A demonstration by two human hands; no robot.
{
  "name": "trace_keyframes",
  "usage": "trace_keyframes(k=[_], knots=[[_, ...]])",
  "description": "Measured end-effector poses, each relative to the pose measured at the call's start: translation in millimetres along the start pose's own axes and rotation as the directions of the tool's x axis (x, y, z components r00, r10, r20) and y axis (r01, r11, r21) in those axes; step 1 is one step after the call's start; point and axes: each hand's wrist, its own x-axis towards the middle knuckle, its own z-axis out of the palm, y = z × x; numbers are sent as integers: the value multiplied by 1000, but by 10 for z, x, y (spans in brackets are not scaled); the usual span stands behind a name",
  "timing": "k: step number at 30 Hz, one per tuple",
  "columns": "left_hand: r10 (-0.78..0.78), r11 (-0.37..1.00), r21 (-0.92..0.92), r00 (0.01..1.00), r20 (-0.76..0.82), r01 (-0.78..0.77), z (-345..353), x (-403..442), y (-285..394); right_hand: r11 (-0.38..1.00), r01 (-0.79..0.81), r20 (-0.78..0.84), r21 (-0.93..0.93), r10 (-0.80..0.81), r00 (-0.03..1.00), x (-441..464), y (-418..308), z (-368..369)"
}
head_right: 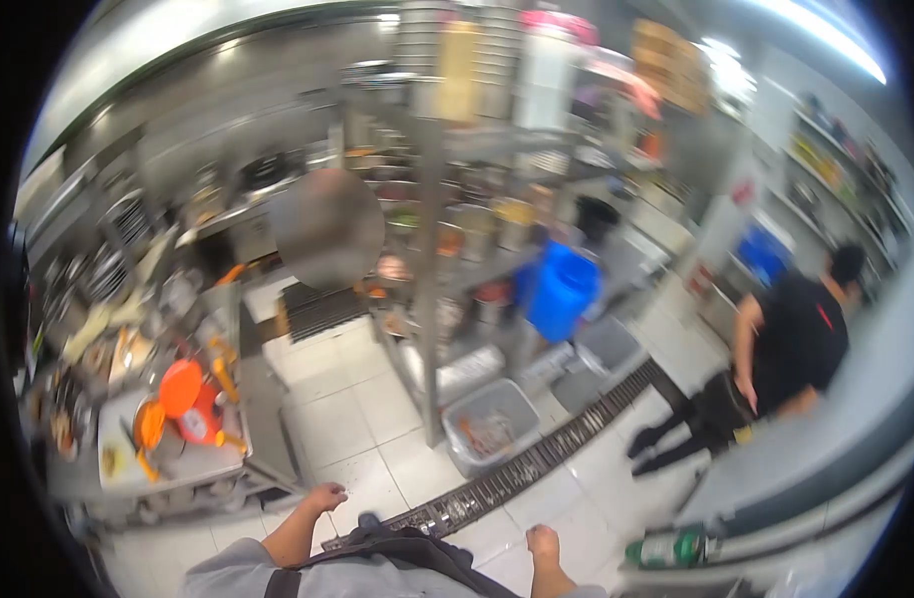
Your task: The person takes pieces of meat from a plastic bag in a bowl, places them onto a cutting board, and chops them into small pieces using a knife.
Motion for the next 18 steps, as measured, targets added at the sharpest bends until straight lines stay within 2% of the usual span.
trace_keyframes(k=[1, 3, 4, 5, 6, 7, 8, 9, 10, 11, 12, 13, 14, 15, 16, 17, 18], knots=[[-59, 994, 90, 998, -10, 60, 121, 30, -453, 1000, 27, 55, -12, -27, 998, 144, -171, -56], [-253, 887, 438, 947, 200, 144, 394, -16, -1431, 993, 100, 137, -59, -91, 986, 395, -545, -87], [-427, 867, 404, 853, 302, 291, 430, -238, -1709, 981, 155, 99, -115, -144, 985, 548, -599, -2], [-455, 872, 346, 833, 314, 346, 565, -379, -2095, 966, 198, 60, -166, -191, 980, 711, -712, 73], [-456, 886, 255, 825, 335, 387, 441, -684, -2191, 957, 229, 84, -177, -217, 973, 888, -923, 124], [-278, 947, 264, 879, 388, 183, 419, -682, -2414, 956, 246, 94, -160, -233, 968, 993, -1107, 197], [-92, 965, 261, 890, 447, -32, 401, -721, -2632, 956, 254, 106, -146, -240, 965, 1029, -1249, 275], [-288, 957, 140, 890, 353, 254, 299, -644, -2567, 977, 169, 136, -133, -151, 979, 1092, -1479, 370], [-483, 861, -18, 829, 282, 508, 269, -499, -2513, 971, 194, 152, -143, -172, 973, 986, -1955, 348], [-367, 927, -10, 914, 171, 374, 195, -268, -2496, 951, 275, 155, -142, -253, 955, 777, -2378, 303], [-357, 925, 215, 912, 204, 314, 225, 215, -2521, 924, 355, 166, -144, -331, 929, 507, -2881, 212], [-246, 954, 230, 945, 218, 195, 1, 515, -2300, 878, 456, 221, -142, -421, 880, 559, -3140, 348], [-146, 981, 145, 985, 91, 132, -226, 811, -2034, 824, 552, 273, -129, -505, 818, 611, -3400, 484], [-46, 998, -51, 977, -210, 36, -608, 847, -1556, 710, 672, 328, -209, -596, 733, 851, -3563, 777], [-90, 990, -118, 989, -120, 76, -1172, 941, -996, 573, 772, 386, -275, -670, 634, 1071, -3712, 995], [-8, 978, -207, 978, -207, -36, -1375, 1146, -762, 548, 790, 406, -274, -679, 612, 1153, -3992, 1064], [93, 962, -227, 961, -259, -154, -1624, 1283, -515, 608, 771, 422, -189, -659, 623, 1115, -4468, 1074]])
